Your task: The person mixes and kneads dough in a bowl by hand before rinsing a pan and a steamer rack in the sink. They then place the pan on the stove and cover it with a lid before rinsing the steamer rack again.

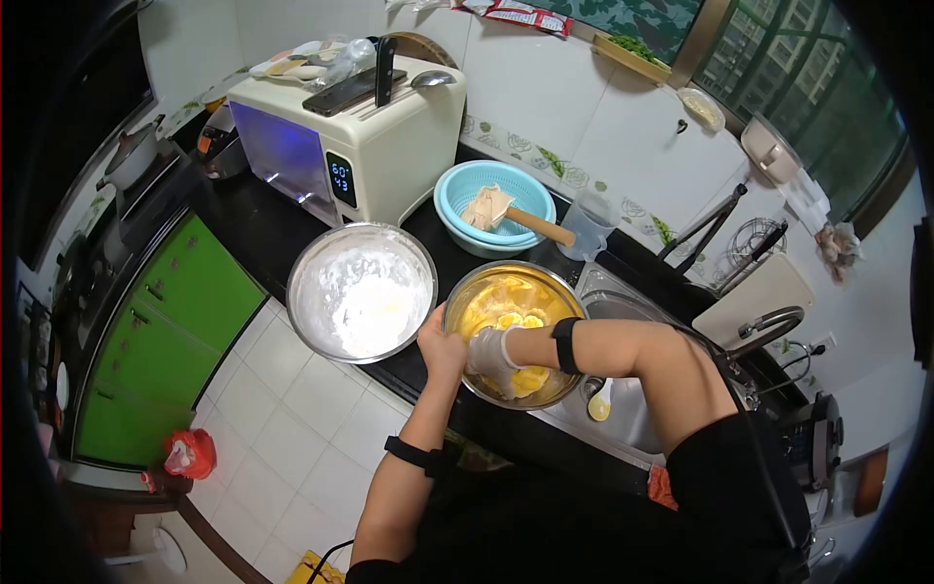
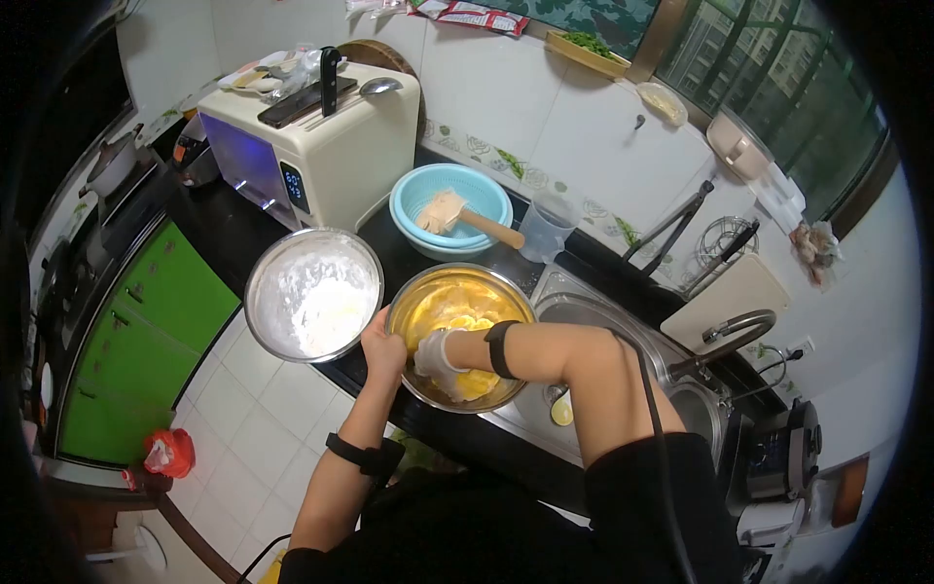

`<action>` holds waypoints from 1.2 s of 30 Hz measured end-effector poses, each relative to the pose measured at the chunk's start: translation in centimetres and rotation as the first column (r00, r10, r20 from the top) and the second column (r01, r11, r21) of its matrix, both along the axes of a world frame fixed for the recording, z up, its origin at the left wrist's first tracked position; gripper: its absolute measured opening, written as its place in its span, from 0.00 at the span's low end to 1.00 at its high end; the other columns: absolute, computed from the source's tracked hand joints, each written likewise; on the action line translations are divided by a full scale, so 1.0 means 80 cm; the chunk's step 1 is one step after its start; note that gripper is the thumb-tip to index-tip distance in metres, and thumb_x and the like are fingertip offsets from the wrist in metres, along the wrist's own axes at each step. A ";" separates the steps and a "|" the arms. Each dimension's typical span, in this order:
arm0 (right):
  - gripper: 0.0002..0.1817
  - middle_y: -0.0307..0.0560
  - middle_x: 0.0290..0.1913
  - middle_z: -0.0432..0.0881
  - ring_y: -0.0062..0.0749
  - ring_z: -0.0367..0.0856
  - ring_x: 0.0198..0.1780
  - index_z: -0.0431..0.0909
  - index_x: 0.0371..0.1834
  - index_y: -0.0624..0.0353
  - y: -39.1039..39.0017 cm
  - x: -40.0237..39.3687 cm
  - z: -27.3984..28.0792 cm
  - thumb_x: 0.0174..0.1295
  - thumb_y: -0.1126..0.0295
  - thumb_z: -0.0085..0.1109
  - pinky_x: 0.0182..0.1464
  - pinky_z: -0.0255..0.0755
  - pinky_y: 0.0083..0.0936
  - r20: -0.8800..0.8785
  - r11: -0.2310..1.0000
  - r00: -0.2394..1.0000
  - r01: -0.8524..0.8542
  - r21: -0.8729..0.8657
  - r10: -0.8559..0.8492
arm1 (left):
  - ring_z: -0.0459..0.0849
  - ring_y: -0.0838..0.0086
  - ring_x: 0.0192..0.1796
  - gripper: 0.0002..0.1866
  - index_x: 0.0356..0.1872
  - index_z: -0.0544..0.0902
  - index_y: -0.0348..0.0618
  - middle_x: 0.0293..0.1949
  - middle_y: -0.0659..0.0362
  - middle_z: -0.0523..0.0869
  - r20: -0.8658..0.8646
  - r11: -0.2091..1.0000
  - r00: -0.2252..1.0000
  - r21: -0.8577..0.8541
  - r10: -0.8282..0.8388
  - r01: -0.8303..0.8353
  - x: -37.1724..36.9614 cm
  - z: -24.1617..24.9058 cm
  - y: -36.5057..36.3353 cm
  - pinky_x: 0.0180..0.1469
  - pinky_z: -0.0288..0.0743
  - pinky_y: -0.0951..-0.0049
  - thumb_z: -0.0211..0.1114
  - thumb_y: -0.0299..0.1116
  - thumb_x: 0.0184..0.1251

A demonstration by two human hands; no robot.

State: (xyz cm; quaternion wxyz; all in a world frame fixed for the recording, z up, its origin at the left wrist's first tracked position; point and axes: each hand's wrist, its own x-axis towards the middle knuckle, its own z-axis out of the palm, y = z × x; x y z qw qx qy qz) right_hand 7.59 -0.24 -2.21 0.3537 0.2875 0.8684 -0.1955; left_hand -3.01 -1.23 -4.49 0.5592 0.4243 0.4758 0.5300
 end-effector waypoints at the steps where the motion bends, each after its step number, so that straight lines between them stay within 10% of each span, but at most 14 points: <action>1: 0.31 0.50 0.44 0.77 0.45 0.74 0.49 0.76 0.45 0.52 -0.006 -0.003 0.005 0.32 0.57 0.70 0.50 0.68 0.37 0.076 0.989 0.986 -0.148 -0.004 0.148 | 0.79 0.71 0.44 0.28 0.49 0.74 0.29 0.41 0.52 0.81 0.004 0.999 0.999 0.010 0.033 -0.033 0.001 -0.003 0.000 0.49 0.69 0.77 0.41 0.08 0.40; 3: 0.32 0.50 0.46 0.77 0.44 0.74 0.51 0.75 0.47 0.52 -0.004 0.008 0.020 0.34 0.55 0.69 0.50 0.69 0.39 0.159 0.956 0.943 -0.294 -0.008 0.292 | 0.80 0.71 0.42 0.27 0.47 0.76 0.30 0.38 0.51 0.82 0.014 0.997 0.998 0.032 0.068 -0.068 0.003 -0.004 0.008 0.48 0.70 0.77 0.43 0.10 0.40; 5: 0.24 0.46 0.43 0.74 0.42 0.75 0.44 0.76 0.43 0.49 -0.003 0.056 0.039 0.36 0.62 0.65 0.44 0.71 0.35 -0.248 0.987 0.956 -0.152 0.043 0.158 | 0.80 0.71 0.42 0.26 0.46 0.76 0.30 0.38 0.51 0.82 -0.054 0.994 0.997 0.099 0.059 -0.054 0.001 -0.007 0.004 0.48 0.70 0.77 0.44 0.10 0.41; 11: 0.29 0.55 0.49 0.68 0.48 0.75 0.44 0.70 0.47 0.58 -0.021 0.126 0.052 0.40 0.60 0.66 0.42 0.72 0.33 0.079 0.980 0.996 0.015 0.198 -0.031 | 0.80 0.73 0.40 0.24 0.45 0.77 0.30 0.37 0.54 0.82 0.087 0.997 0.996 0.081 0.000 -0.007 0.002 0.013 -0.003 0.47 0.70 0.76 0.45 0.10 0.43; 13: 0.33 0.61 0.48 0.69 0.51 0.76 0.44 0.66 0.49 0.63 -0.011 0.117 0.010 0.41 0.60 0.67 0.43 0.72 0.35 0.151 0.982 0.971 0.187 -0.015 -0.183 | 0.80 0.74 0.41 0.24 0.46 0.76 0.31 0.37 0.55 0.82 0.058 0.998 0.998 0.054 -0.016 0.013 0.003 0.006 -0.001 0.47 0.71 0.76 0.45 0.09 0.44; 15: 0.32 0.61 0.49 0.70 0.52 0.76 0.45 0.64 0.50 0.66 0.008 0.101 -0.049 0.42 0.64 0.65 0.44 0.71 0.36 0.207 0.990 0.976 -0.043 -0.132 0.070 | 0.80 0.74 0.42 0.25 0.47 0.76 0.32 0.39 0.55 0.82 0.078 0.999 0.996 0.020 0.034 -0.035 0.004 0.006 -0.002 0.47 0.71 0.76 0.45 0.08 0.44; 27: 0.31 0.63 0.43 0.75 0.51 0.74 0.49 0.61 0.55 0.64 0.023 0.100 0.035 0.48 0.62 0.57 0.49 0.68 0.37 -0.082 0.854 0.859 0.483 -0.192 -0.505 | 0.81 0.69 0.41 0.25 0.45 0.76 0.30 0.36 0.50 0.83 -0.023 0.993 0.997 0.095 0.074 -0.072 0.003 0.007 -0.002 0.46 0.71 0.75 0.43 0.10 0.42; 30: 0.30 0.58 0.45 0.77 0.47 0.75 0.49 0.70 0.53 0.59 0.024 0.096 -0.003 0.48 0.51 0.57 0.51 0.67 0.35 -0.268 0.754 0.735 0.656 0.048 -0.623 | 0.82 0.66 0.41 0.24 0.44 0.76 0.30 0.36 0.48 0.83 -0.049 0.988 0.996 0.137 0.079 -0.072 0.003 0.002 0.000 0.47 0.71 0.74 0.44 0.11 0.41; 36: 0.28 0.53 0.43 0.79 0.45 0.75 0.47 0.73 0.50 0.56 0.029 0.024 -0.022 0.45 0.57 0.61 0.50 0.67 0.33 -0.238 0.911 0.889 0.338 -0.238 -0.392 | 0.82 0.66 0.42 0.25 0.44 0.76 0.29 0.36 0.48 0.83 -0.129 0.979 0.985 0.181 0.113 -0.088 0.001 -0.006 0.001 0.48 0.71 0.74 0.44 0.11 0.39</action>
